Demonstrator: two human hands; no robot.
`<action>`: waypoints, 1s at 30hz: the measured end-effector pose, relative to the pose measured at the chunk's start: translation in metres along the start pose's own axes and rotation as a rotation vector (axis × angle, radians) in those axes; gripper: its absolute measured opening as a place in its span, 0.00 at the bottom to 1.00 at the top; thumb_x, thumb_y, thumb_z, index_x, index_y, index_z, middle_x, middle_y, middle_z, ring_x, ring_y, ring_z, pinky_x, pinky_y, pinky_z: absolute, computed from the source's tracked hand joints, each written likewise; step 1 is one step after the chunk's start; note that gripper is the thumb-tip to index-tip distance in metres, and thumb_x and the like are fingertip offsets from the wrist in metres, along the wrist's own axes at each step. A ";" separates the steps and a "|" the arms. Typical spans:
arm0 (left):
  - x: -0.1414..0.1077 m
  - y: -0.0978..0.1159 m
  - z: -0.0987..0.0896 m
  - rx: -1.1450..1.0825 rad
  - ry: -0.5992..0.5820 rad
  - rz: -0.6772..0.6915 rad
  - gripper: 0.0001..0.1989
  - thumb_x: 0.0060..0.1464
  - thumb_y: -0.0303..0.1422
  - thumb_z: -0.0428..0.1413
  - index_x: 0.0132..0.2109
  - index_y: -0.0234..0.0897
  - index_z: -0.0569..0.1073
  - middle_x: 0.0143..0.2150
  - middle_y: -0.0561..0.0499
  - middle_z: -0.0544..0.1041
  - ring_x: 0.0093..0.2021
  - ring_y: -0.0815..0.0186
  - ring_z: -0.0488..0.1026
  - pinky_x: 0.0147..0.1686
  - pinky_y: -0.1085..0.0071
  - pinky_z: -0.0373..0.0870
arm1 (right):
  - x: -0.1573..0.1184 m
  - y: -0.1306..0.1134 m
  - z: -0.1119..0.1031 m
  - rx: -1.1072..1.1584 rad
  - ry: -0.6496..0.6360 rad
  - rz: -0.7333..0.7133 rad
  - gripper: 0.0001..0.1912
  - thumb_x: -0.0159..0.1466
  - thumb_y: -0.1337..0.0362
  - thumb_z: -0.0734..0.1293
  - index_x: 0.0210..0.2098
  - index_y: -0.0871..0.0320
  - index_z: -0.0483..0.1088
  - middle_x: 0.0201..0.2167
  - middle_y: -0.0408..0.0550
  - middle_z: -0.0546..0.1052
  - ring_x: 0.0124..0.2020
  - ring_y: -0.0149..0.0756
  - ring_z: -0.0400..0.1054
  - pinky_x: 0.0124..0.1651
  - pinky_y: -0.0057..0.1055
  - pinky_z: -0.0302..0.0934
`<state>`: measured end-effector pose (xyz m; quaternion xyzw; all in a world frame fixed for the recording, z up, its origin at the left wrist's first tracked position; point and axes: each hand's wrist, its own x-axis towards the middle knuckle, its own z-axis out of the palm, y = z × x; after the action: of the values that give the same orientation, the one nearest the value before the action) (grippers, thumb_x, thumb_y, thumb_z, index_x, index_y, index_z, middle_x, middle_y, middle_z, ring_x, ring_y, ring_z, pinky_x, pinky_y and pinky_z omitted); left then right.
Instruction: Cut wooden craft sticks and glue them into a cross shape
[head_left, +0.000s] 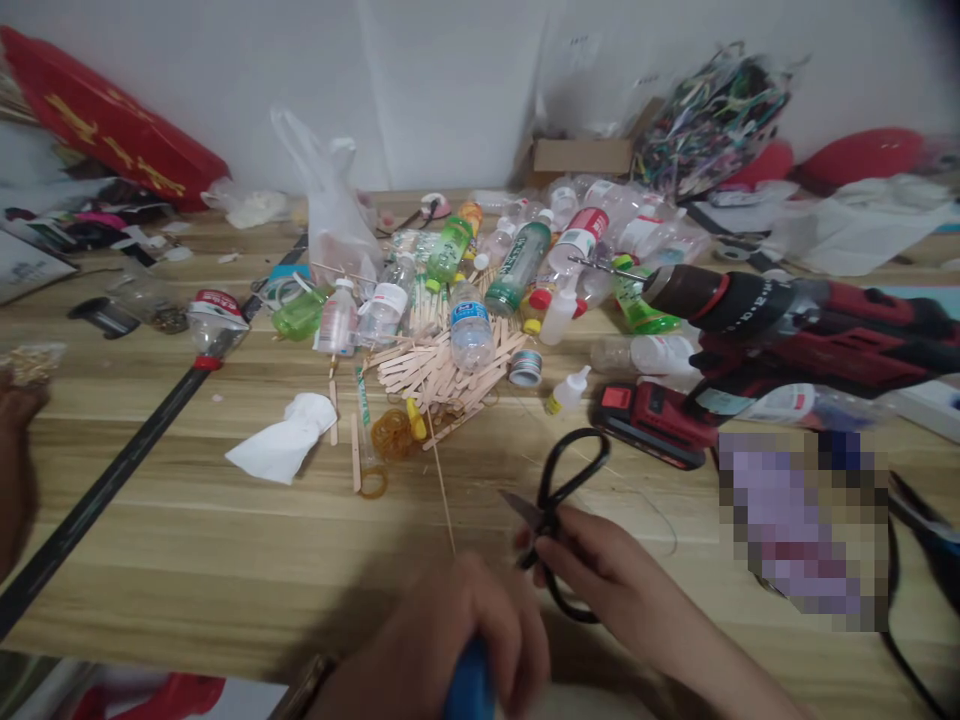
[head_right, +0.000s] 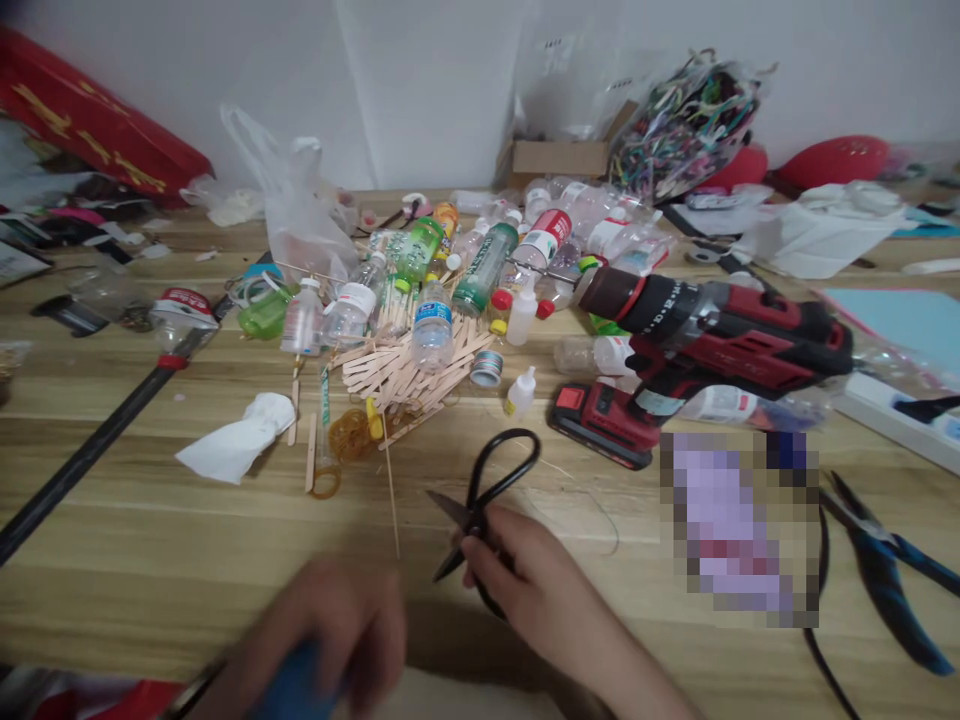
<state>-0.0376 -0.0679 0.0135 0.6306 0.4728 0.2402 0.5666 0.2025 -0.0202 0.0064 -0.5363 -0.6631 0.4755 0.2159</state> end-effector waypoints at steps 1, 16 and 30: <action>0.015 0.007 0.002 0.054 -0.004 0.025 0.09 0.66 0.39 0.51 0.48 0.45 0.73 0.49 0.45 0.76 0.44 0.59 0.72 0.45 0.59 0.73 | -0.006 0.005 -0.006 -0.003 0.035 0.018 0.15 0.69 0.56 0.56 0.31 0.55 0.68 0.26 0.45 0.77 0.27 0.35 0.70 0.27 0.29 0.62; 0.105 -0.013 0.039 0.558 -0.095 0.249 0.10 0.65 0.23 0.47 0.48 0.38 0.69 0.53 0.46 0.74 0.56 0.60 0.68 0.58 0.59 0.64 | -0.040 0.032 -0.047 -0.374 0.141 0.039 0.15 0.65 0.53 0.59 0.24 0.51 0.64 0.16 0.41 0.71 0.17 0.36 0.67 0.20 0.30 0.57; 0.091 -0.006 0.033 0.658 0.033 0.144 0.11 0.62 0.23 0.52 0.50 0.35 0.71 0.48 0.44 0.71 0.50 0.55 0.67 0.52 0.55 0.67 | -0.029 0.029 -0.046 -0.781 0.073 -0.036 0.11 0.66 0.59 0.57 0.36 0.54 0.68 0.24 0.48 0.78 0.22 0.44 0.73 0.23 0.33 0.55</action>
<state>0.0279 -0.0051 -0.0215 0.8076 0.4884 0.1243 0.3064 0.2630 -0.0292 0.0089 -0.5831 -0.7952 0.1641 0.0274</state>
